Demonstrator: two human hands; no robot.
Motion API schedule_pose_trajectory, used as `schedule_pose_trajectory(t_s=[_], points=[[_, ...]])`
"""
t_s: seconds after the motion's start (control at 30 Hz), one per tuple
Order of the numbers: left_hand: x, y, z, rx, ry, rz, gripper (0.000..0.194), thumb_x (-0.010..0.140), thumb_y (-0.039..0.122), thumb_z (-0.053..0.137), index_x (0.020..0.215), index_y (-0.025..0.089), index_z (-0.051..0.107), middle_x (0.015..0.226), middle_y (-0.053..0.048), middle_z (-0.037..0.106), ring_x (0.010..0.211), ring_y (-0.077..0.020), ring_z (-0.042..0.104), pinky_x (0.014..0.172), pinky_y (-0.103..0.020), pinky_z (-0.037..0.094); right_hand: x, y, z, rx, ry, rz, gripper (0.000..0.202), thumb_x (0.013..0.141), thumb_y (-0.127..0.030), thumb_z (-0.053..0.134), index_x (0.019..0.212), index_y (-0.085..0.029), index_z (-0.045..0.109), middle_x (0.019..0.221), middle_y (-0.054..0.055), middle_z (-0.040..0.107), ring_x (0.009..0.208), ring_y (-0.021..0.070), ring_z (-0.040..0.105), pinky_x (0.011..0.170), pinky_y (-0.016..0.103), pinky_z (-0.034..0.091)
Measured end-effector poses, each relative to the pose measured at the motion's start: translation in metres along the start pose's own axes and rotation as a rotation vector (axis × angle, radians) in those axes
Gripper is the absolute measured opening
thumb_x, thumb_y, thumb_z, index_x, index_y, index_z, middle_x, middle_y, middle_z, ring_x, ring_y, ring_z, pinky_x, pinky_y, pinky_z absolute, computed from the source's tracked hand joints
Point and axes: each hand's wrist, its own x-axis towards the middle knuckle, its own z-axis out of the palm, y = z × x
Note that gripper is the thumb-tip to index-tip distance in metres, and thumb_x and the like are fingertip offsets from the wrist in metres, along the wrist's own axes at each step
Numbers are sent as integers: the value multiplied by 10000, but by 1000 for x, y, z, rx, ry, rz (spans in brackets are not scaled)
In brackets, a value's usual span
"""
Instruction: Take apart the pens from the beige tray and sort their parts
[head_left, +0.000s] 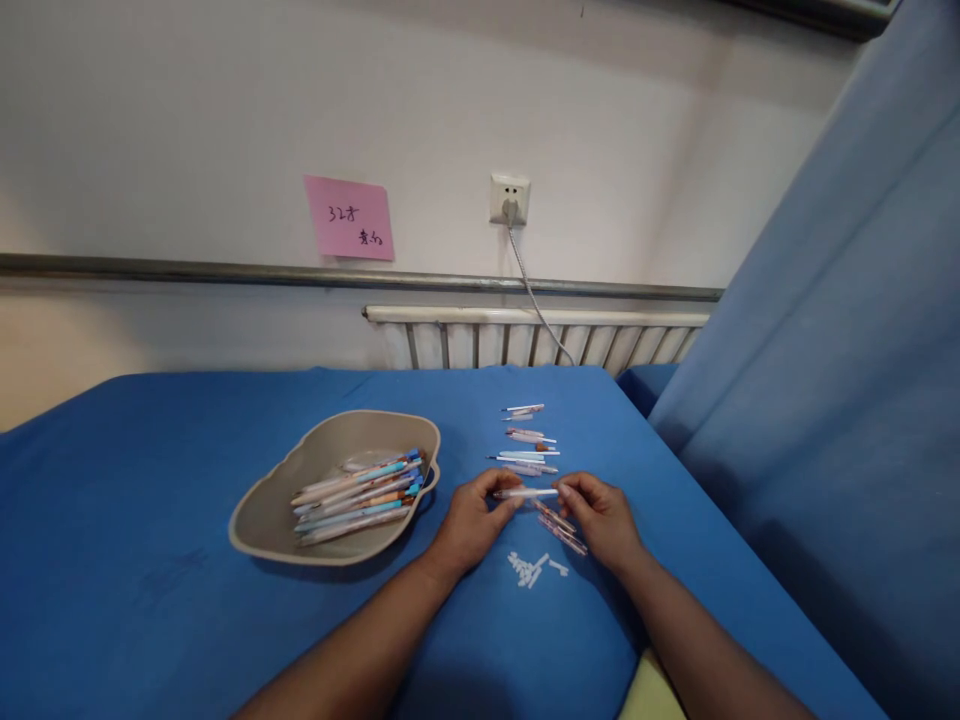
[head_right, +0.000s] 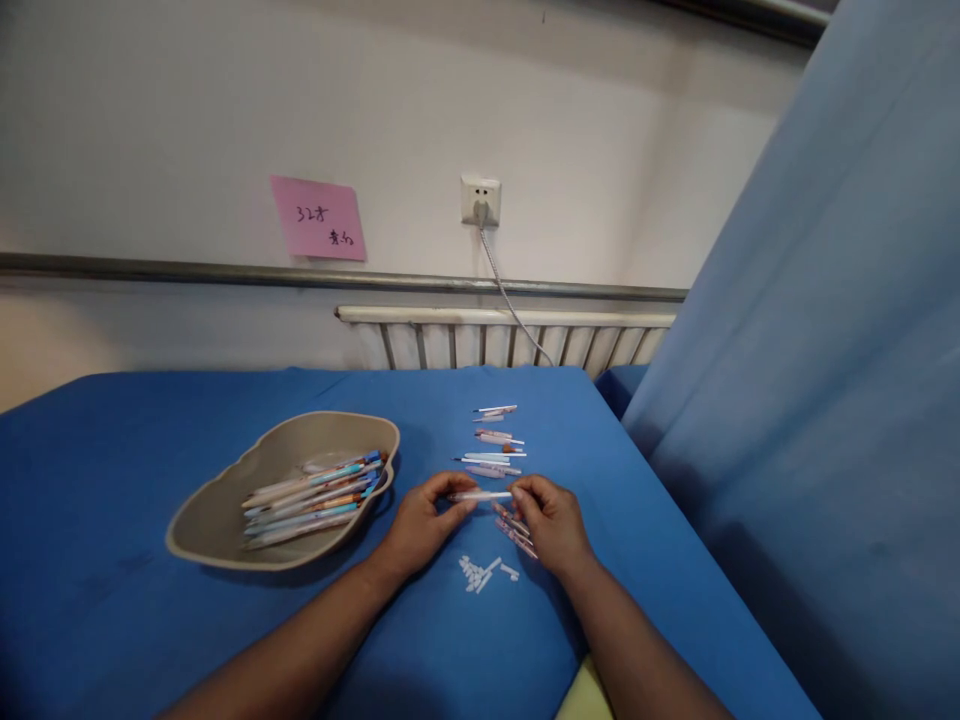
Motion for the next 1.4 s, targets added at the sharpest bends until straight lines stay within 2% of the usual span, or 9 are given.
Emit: schedule_pose_trajectory(t_s=[0.43, 0.53, 0.67, 0.83, 0.9, 1.03, 1.13, 1.23, 1.4], points=[[-3, 5, -5, 17, -70, 33, 266, 766, 258, 619, 1016, 172, 647, 863, -28, 690, 792, -177, 620, 760, -290, 483, -6, -10, 8, 240, -123, 63, 251, 835, -438, 526, 772, -195, 529, 560, -45, 563, 459, 101, 506, 496, 225, 409], [-4, 7, -9, 80, -142, 85, 259, 805, 262, 587, 1043, 186, 654, 927, -30, 691, 840, -175, 616, 791, -282, 467, -6, -8, 9, 280, -129, 78, 238, 833, -429, 541, 786, -197, 519, 560, -52, 557, 443, 92, 490, 471, 218, 392], [-5, 14, -11, 160, -316, 157, 252, 876, 279, 507, 1071, 220, 655, 954, -24, 681, 886, -169, 602, 819, -263, 437, -6, -9, 8, 274, -91, 106, 247, 821, -443, 554, 791, -202, 510, 526, -69, 534, 406, 85, 467, 426, 206, 360], [-8, 22, -5, 93, -475, 190, 281, 903, 256, 450, 1136, 236, 606, 1072, -11, 658, 973, -168, 577, 871, -254, 403, -7, -12, 7, 195, -110, 87, 241, 836, -434, 534, 785, -200, 511, 509, -72, 517, 404, 81, 455, 421, 198, 352], [-9, 23, -3, 62, -508, 177, 271, 905, 255, 440, 1115, 226, 609, 1038, -10, 658, 934, -165, 576, 846, -249, 408, -7, -13, 7, 176, -130, 67, 239, 840, -431, 530, 788, -199, 513, 510, -71, 515, 408, 82, 451, 428, 200, 354], [-9, 20, -2, 10, -472, 70, 273, 912, 333, 428, 1056, 197, 616, 783, 6, 617, 694, -132, 535, 642, -217, 413, -8, -14, 5, 195, -151, 46, 262, 859, -458, 491, 840, -198, 523, 557, -50, 547, 443, 99, 489, 459, 216, 385], [-6, 11, -2, -133, -395, -45, 300, 894, 392, 461, 1071, 176, 569, 732, 18, 562, 562, -97, 483, 534, -200, 388, -7, -14, 0, 118, -96, 22, 289, 889, -463, 425, 850, -197, 532, 608, -29, 569, 487, 113, 514, 503, 232, 407], [0, -2, -2, -315, -302, -117, 340, 866, 429, 503, 1085, 171, 521, 757, 16, 551, 512, -75, 473, 498, -192, 390, -7, -12, -7, -137, -85, 0, 264, 868, -430, 475, 763, -195, 538, 589, -25, 554, 507, 119, 499, 506, 226, 375], [7, -13, -4, -398, -197, -159, 378, 823, 445, 567, 1078, 168, 530, 773, -2, 574, 538, -79, 508, 511, -194, 406, -15, -21, -13, -677, -331, -122, 99, 808, -266, 571, 740, -195, 564, 721, 11, 619, 653, 145, 549, 592, 236, 353]])
